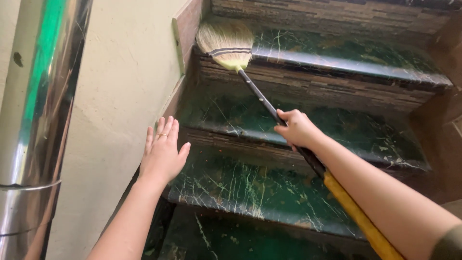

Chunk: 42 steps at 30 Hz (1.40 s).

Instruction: Sweeping dust and debris down a flight of indoor-outdoor marble stairs using a handheld broom.

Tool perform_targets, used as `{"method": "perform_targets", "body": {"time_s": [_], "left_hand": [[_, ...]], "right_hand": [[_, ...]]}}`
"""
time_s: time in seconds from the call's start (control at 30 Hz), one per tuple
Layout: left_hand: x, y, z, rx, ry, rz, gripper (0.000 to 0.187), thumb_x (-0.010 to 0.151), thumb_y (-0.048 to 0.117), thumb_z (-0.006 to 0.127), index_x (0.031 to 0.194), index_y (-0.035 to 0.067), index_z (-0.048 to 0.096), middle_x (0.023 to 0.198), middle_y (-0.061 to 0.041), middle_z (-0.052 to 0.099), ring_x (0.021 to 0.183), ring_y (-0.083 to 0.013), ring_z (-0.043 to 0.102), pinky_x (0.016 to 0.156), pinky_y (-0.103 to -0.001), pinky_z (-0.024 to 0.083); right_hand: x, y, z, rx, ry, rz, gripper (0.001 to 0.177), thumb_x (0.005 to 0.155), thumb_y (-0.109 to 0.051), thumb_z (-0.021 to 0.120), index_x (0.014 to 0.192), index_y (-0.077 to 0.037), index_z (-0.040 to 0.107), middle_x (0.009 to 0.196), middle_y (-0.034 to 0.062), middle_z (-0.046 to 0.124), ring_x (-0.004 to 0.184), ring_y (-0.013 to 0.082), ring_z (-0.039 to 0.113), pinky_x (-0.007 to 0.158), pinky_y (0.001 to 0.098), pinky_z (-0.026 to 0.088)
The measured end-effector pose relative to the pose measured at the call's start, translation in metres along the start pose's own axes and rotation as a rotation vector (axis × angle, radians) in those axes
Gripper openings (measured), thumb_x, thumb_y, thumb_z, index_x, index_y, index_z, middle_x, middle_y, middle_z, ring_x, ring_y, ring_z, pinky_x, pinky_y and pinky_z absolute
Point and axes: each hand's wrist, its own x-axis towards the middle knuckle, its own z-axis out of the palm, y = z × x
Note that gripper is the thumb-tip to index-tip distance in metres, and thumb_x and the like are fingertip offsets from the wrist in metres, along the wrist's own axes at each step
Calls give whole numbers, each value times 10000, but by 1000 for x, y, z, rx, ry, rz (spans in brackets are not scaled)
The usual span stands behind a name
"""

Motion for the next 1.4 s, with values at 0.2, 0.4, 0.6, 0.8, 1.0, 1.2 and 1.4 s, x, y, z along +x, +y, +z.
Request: {"method": "perform_targets", "body": {"time_s": [0.2,0.4,0.6,0.8,1.0,1.2,1.4], "left_hand": [[-4,8,4,10,-12,-27,764,973,442,527,1563,22,283,1657,-114,249,1556,-244,129,1254,-445,48],[-13,30,4,-28,-15,-46,773,966,436,542,1568,21,289,1661,-107,261,1560,-232,140,1263,-441,59],[-25,47,2,-19,-26,-72,768,961,439,546,1561,31,296,1660,-98,259,1556,-232,145,1260,-444,68],[-33,63,1,-17,-21,-80,775,958,434,557,1560,22,295,1657,-106,264,1557,-234,145,1259,-443,72],[-41,86,5,-28,-3,-74,758,962,420,555,1557,21,305,1655,-111,275,1558,-239,153,1262,-441,73],[-56,96,5,-17,-9,-99,763,954,424,558,1549,17,308,1647,-115,280,1551,-244,160,1252,-449,79],[-70,104,11,-2,19,-108,770,947,423,574,1543,6,323,1639,-129,299,1546,-256,182,1253,-461,97]], "right_hand": [[-46,14,4,19,1,-12,671,878,-137,686,1519,-140,487,610,133,662,382,205,586,423,384,517],[-87,34,7,29,-26,18,683,878,-143,683,1527,-193,477,628,147,683,378,221,593,412,405,515],[-121,43,1,-27,-61,47,703,885,-179,689,1541,-258,448,610,124,674,376,210,618,431,388,528],[-160,58,-2,25,-82,129,696,901,-207,733,1532,-312,458,590,113,619,373,211,593,428,398,523],[-205,65,-4,67,-119,193,705,906,-204,722,1557,-351,494,548,84,633,353,201,578,418,381,502],[-216,104,-1,87,-46,54,710,871,-154,711,1531,-298,491,501,96,562,380,130,487,420,327,458],[-208,101,-11,108,-57,123,688,919,-187,735,1549,-306,486,553,121,560,379,144,497,414,342,463]]}}
